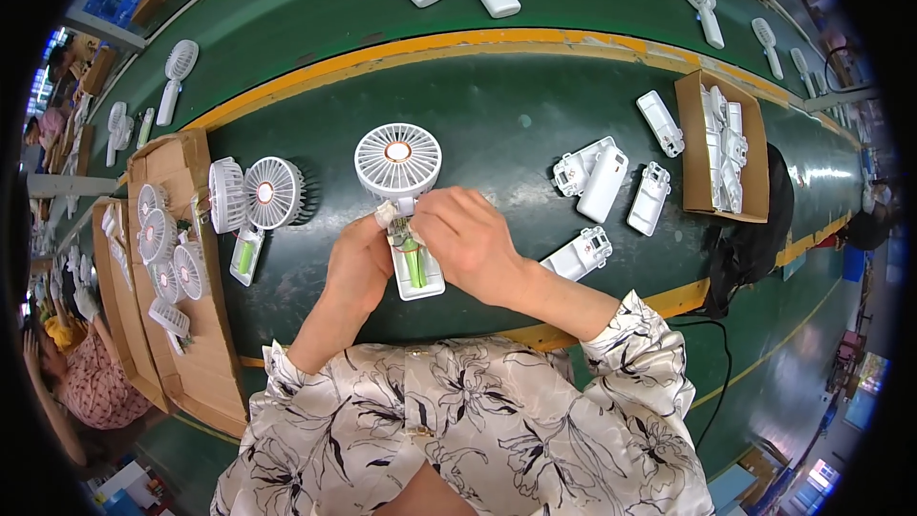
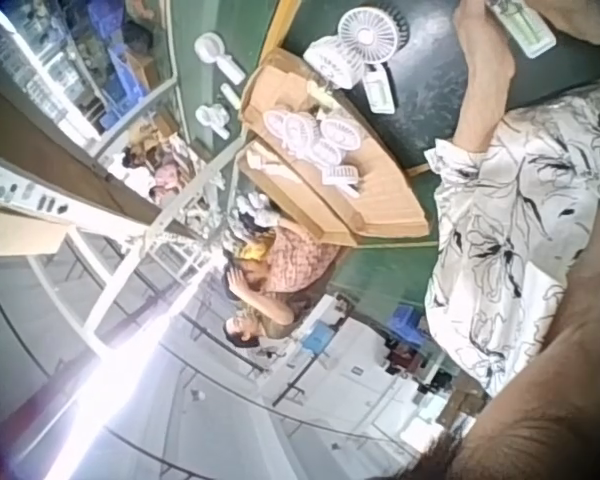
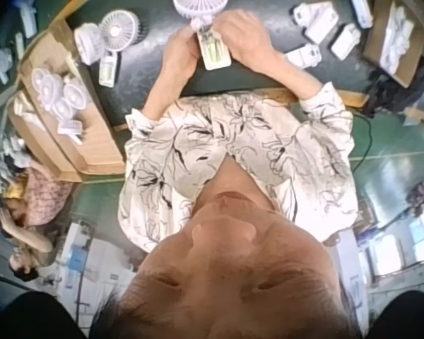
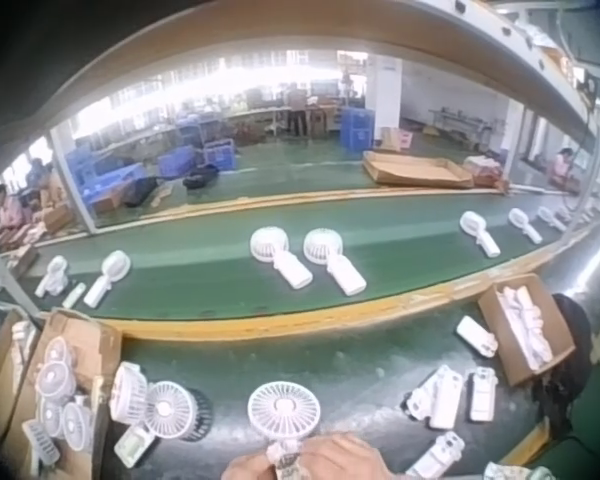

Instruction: The person assembles portable electric fans by inserting circuit boards and wiring into the fan handle bases, snapping plastic handle covers onto the handles, and placing the assembled fans onto the conveyor belt.

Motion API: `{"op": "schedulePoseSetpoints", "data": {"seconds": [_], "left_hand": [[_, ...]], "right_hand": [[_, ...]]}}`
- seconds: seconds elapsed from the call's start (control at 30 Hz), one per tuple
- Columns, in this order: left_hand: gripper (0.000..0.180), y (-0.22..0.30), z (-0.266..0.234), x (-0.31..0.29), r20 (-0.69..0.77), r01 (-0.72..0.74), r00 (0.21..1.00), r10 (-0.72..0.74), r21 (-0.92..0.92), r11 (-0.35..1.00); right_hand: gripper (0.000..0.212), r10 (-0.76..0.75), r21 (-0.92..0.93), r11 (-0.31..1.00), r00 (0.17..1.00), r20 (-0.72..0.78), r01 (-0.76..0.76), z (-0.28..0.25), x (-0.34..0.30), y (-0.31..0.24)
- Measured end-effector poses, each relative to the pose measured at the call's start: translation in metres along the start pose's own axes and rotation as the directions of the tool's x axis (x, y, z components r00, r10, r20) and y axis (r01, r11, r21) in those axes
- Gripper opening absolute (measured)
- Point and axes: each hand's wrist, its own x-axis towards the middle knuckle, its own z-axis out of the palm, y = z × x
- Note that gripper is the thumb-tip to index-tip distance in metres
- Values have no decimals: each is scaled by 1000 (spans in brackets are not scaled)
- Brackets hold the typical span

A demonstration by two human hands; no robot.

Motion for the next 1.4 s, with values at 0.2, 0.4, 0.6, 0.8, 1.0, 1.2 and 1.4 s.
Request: {"op": "schedulePoseSetpoints", "data": {"seconds": [0.2, 0.4, 0.6, 0.8, 1.0, 1.2, 1.4], "left_hand": [[26, 6, 3, -1, 20, 44, 999, -44, -32, 999], [29, 7, 4, -4, 77, 55, 996, -51, -49, 997], [30, 6, 0, -2, 43, 42, 998, -40, -51, 998], [29, 7, -2, -2, 90, 77, 993, -73, -52, 996], [25, 5, -1, -3, 42, 57, 998, -56, -20, 998], [24, 2, -2, -1, 57, 61, 997, -59, -20, 998], [24, 3, -3, 3, 61, 77, 995, -75, -23, 997]], "right_hand": [[16, 159, 223, 958, 982, 101, -178, -12, 13, 7], [21, 141, 245, 950, 965, 223, -195, -15, 12, 13], [20, 126, 261, 948, 968, 215, -181, -11, 10, 12], [17, 189, 286, 925, 955, 229, -252, -10, 9, 10], [17, 160, 266, 939, 960, 229, -220, -11, 9, 9], [17, 80, 159, 980, 970, 230, -118, -10, 8, 7], [19, 37, -3, 999, 954, 296, -38, -6, 9, 7]]}}
